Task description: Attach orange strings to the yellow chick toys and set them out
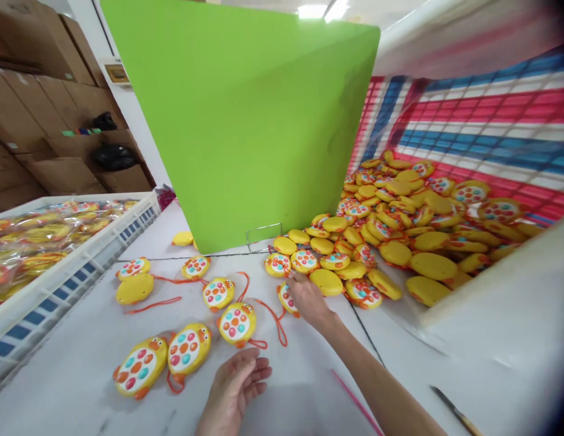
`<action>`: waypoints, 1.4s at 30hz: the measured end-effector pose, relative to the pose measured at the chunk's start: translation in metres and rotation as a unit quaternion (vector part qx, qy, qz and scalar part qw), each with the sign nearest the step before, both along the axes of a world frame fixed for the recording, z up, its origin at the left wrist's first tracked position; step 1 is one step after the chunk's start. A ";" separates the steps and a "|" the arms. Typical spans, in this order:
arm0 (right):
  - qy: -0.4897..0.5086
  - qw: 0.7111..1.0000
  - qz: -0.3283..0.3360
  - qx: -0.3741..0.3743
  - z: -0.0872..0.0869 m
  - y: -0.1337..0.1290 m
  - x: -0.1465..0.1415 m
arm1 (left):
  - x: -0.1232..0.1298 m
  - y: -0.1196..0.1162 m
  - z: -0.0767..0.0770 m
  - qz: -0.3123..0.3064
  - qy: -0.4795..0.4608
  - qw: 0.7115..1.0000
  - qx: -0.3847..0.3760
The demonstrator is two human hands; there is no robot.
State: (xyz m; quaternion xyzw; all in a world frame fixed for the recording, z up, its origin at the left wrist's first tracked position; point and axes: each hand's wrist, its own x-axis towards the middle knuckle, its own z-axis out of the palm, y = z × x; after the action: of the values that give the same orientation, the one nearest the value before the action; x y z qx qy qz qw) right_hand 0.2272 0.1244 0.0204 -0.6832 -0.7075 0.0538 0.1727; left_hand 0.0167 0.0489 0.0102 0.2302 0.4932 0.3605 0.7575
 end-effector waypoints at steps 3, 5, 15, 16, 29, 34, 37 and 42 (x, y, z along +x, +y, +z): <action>0.004 0.996 0.086 0.013 0.012 -0.034 -0.018 | 0.009 0.011 0.004 -0.007 0.022 0.998 0.060; 0.024 0.989 0.144 0.018 0.019 -0.061 -0.033 | 0.016 0.014 0.007 -0.032 -0.001 0.995 0.092; 0.574 0.814 -0.095 -0.004 -0.013 -0.133 -0.023 | 0.018 -0.008 0.013 -0.053 -0.069 0.994 0.068; 0.618 0.781 -0.083 -0.035 -0.016 -0.136 -0.023 | 0.018 -0.011 0.014 -0.055 -0.070 0.994 0.071; 0.654 0.755 0.007 -0.048 -0.028 -0.153 -0.050 | 0.026 -0.039 0.015 -0.078 0.145 0.964 0.210; 0.687 0.721 0.012 -0.093 -0.032 -0.156 -0.050 | 0.028 -0.044 0.008 -0.053 0.168 0.965 0.195; 0.685 0.722 -0.013 -0.097 -0.032 -0.158 -0.048 | 0.026 -0.048 0.012 -0.065 0.106 0.976 0.180; 0.689 0.718 -0.008 -0.098 -0.025 -0.160 -0.046 | 0.022 -0.056 0.021 -0.072 0.073 0.984 0.143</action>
State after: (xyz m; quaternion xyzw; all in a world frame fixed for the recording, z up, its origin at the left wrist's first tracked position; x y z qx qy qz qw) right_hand 0.1816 -0.0354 -0.0046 -0.4760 -0.3782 0.5775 0.5448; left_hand 0.0391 -0.0073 0.0310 0.3967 0.4730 0.3535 0.7028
